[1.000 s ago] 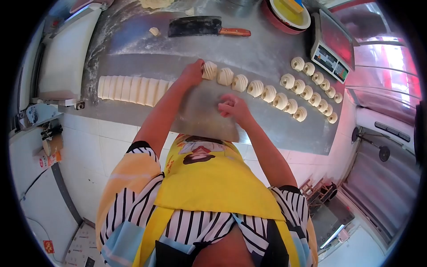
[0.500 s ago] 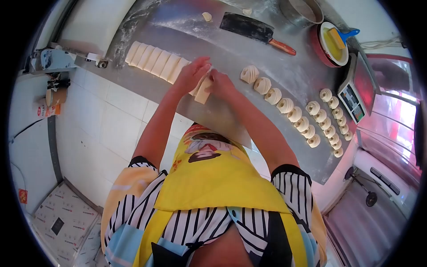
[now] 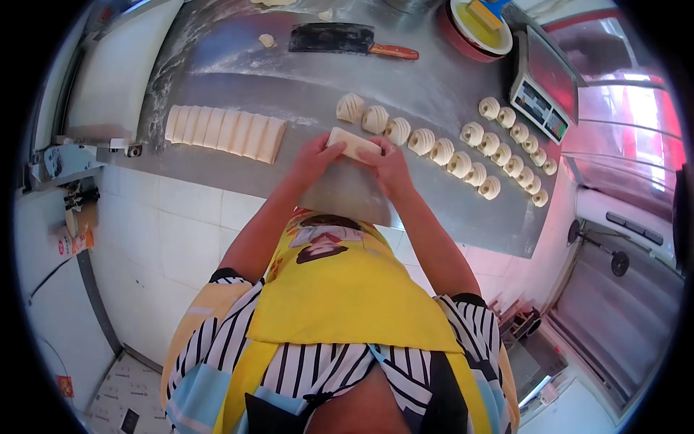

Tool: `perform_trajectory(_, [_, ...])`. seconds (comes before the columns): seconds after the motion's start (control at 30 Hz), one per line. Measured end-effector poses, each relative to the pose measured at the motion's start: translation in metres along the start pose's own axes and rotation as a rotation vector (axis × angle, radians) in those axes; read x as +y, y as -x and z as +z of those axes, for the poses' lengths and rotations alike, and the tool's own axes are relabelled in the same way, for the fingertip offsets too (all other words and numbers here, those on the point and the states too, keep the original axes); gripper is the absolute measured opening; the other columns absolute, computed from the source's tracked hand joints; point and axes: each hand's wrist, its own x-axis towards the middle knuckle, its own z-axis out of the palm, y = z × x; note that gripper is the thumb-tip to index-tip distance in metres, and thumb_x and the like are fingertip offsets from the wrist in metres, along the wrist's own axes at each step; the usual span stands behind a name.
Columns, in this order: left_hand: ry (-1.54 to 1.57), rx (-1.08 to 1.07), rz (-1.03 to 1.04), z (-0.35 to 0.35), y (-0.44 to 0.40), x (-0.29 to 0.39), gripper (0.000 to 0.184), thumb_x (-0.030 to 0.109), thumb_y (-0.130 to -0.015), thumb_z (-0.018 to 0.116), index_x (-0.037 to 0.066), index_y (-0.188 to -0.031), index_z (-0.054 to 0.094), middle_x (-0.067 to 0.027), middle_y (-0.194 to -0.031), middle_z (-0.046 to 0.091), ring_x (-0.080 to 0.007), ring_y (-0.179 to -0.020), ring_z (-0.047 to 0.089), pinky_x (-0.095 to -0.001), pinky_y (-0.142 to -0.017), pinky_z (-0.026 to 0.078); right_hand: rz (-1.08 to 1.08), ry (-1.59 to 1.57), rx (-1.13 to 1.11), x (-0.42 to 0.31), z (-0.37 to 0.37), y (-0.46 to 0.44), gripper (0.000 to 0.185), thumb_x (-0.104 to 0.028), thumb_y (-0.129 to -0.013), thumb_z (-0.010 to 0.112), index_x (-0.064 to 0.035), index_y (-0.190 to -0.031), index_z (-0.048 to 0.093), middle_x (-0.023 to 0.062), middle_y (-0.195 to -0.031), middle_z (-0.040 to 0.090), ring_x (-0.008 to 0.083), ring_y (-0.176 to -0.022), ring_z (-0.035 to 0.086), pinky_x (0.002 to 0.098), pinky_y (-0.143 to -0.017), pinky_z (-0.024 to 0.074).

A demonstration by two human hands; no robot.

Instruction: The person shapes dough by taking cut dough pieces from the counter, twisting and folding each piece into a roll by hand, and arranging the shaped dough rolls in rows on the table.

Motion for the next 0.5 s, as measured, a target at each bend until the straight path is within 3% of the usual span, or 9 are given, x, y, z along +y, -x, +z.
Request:
perform_trajectory(0.17, [0.292,0.052,-0.098,0.026,0.001,0.013,0.035,0.025,-0.092,0.052,-0.003,-0.112,0.053,-0.01,-0.101,0.06,-0.0161,-0.093,0.059,-0.0286,-0.081,0.051,-0.121,0.116,0.054,0.003,-0.006,0.015,0.038,-0.008,-0.074,0.071,0.0002,-0.106,0.053,0.0096,-0.095,0.058,0.0186,-0.087,0.06,0.028,-0.074,0.0514])
perform_trajectory(0.27, [0.305,0.096,-0.198,0.025,-0.001,0.016,0.035,0.026,-0.091,0.053,-0.005,-0.107,0.054,-0.0117,-0.093,0.062,-0.0182,-0.08,0.062,-0.0285,-0.072,0.053,-0.771,0.848,0.078,-0.004,-0.005,0.028,0.037,-0.006,-0.071,0.07,-0.0034,-0.105,0.054,0.0095,-0.094,0.058,0.0218,-0.088,0.06,0.0312,-0.071,0.0512])
perform_trajectory(0.37, [0.492,-0.001,-0.433,0.015,-0.003,0.005,0.034,0.025,-0.091,0.053,-0.006,-0.104,0.054,-0.0149,-0.087,0.063,-0.0218,-0.065,0.062,-0.0301,-0.06,0.054,-0.921,1.284,-0.059,-0.006,-0.023,0.031,0.037,-0.007,-0.069,0.069,-0.0053,-0.103,0.055,0.0095,-0.093,0.057,0.024,-0.087,0.06,0.0338,-0.07,0.0505])
perform_trajectory(0.43, [0.559,-0.1,-0.567,0.012,-0.006,0.001,0.031,0.025,-0.09,0.053,-0.003,-0.104,0.056,-0.0153,-0.086,0.064,-0.0239,-0.059,0.061,-0.0332,-0.057,0.053,-0.865,1.368,-0.1,-0.013,-0.027,0.033,0.034,-0.008,-0.072,0.068,-0.005,-0.104,0.055,0.0097,-0.095,0.058,0.0221,-0.086,0.06,0.0329,-0.068,0.0506])
perform_trajectory(0.47, [0.174,-0.035,-0.409,0.018,-0.002,0.008,0.029,0.024,-0.089,0.054,-0.001,-0.104,0.056,-0.0151,-0.086,0.064,-0.0242,-0.061,0.061,-0.0341,-0.058,0.052,-0.835,1.408,-0.12,-0.015,-0.027,0.034,0.033,-0.008,-0.074,0.067,-0.0049,-0.105,0.056,0.0098,-0.095,0.058,0.0211,-0.086,0.06,0.0325,-0.067,0.0507])
perform_trajectory(0.5, [-0.209,0.027,-0.244,0.03,0.006,0.022,0.028,0.023,-0.088,0.055,0.001,-0.105,0.057,-0.0149,-0.087,0.064,-0.0244,-0.063,0.062,-0.035,-0.059,0.052,-0.49,1.038,-0.08,-0.007,-0.03,0.031,0.034,-0.009,-0.075,0.067,-0.0051,-0.107,0.055,0.0102,-0.096,0.058,0.0204,-0.088,0.059,0.032,-0.068,0.0506])
